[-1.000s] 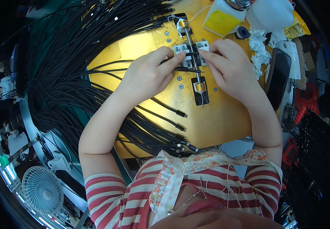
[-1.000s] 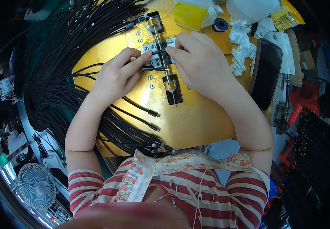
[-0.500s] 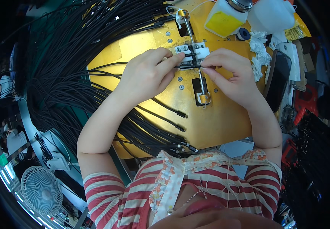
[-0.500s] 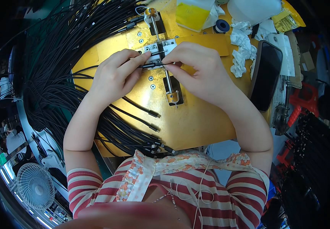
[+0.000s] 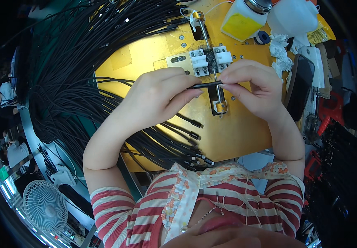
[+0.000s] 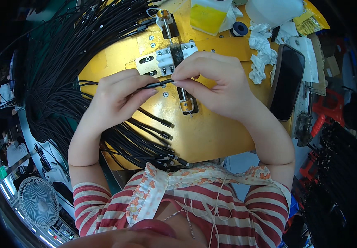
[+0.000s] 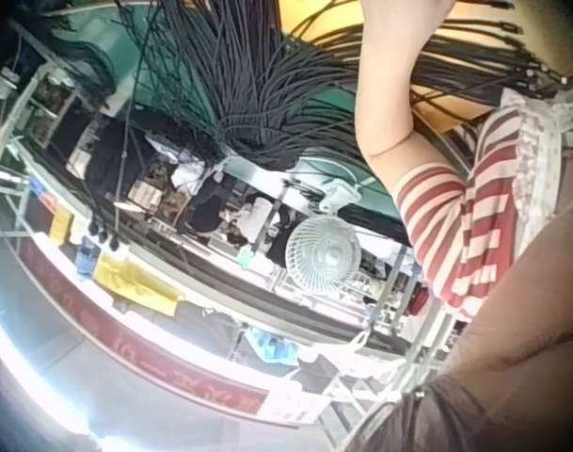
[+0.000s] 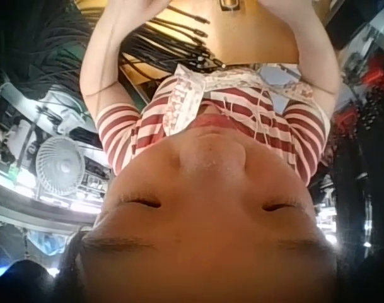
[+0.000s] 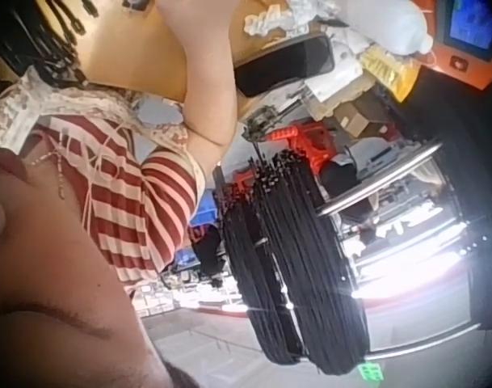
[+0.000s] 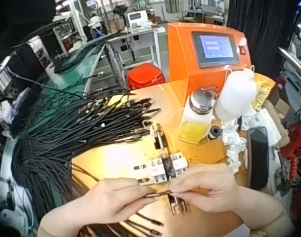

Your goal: Assembling and inspecting small black cable bundles at a workbench.

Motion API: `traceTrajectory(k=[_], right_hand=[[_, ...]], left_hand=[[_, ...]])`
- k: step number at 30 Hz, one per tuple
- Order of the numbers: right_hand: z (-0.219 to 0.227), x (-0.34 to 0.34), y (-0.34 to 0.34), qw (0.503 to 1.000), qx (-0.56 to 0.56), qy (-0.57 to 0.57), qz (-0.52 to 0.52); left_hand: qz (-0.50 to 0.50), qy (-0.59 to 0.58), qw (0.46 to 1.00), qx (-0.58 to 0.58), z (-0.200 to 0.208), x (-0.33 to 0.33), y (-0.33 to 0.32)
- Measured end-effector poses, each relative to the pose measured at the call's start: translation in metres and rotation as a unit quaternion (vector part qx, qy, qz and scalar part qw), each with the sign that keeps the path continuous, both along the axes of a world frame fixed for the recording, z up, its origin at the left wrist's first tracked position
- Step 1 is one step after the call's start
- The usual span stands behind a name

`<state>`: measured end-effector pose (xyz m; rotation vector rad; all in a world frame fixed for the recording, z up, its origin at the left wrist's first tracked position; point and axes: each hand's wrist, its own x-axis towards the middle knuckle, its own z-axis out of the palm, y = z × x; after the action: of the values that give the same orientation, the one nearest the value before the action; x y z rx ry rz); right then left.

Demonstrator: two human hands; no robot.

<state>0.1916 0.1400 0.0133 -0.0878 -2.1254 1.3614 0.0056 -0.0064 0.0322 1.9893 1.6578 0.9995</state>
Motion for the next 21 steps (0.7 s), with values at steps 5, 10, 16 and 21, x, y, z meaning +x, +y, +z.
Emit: traceTrajectory(k=[5, 10, 16, 21], right_hand=[[-0.001, -0.003, -0.004, 1.000, -0.022, -0.010, -0.007], [-0.012, -0.008, 0.008, 0.998, 0.033, -0.032, -0.049], [-0.026, -0.012, 0.015, 0.980, 0.077, -0.123, -0.136], [-0.026, -0.012, 0.013, 0.979, 0.080, -0.137, -0.130]], left_hand=[[0.008, 0.024, 0.996, 0.081, -0.021, 0.000, 0.003], [0.054, 0.075, 0.988, 0.127, -0.035, -0.003, 0.013], [0.054, 0.257, 0.961, 0.089, -0.041, -0.006, 0.013], [0.048, 0.278, 0.958, 0.055, -0.040, -0.006, 0.011]])
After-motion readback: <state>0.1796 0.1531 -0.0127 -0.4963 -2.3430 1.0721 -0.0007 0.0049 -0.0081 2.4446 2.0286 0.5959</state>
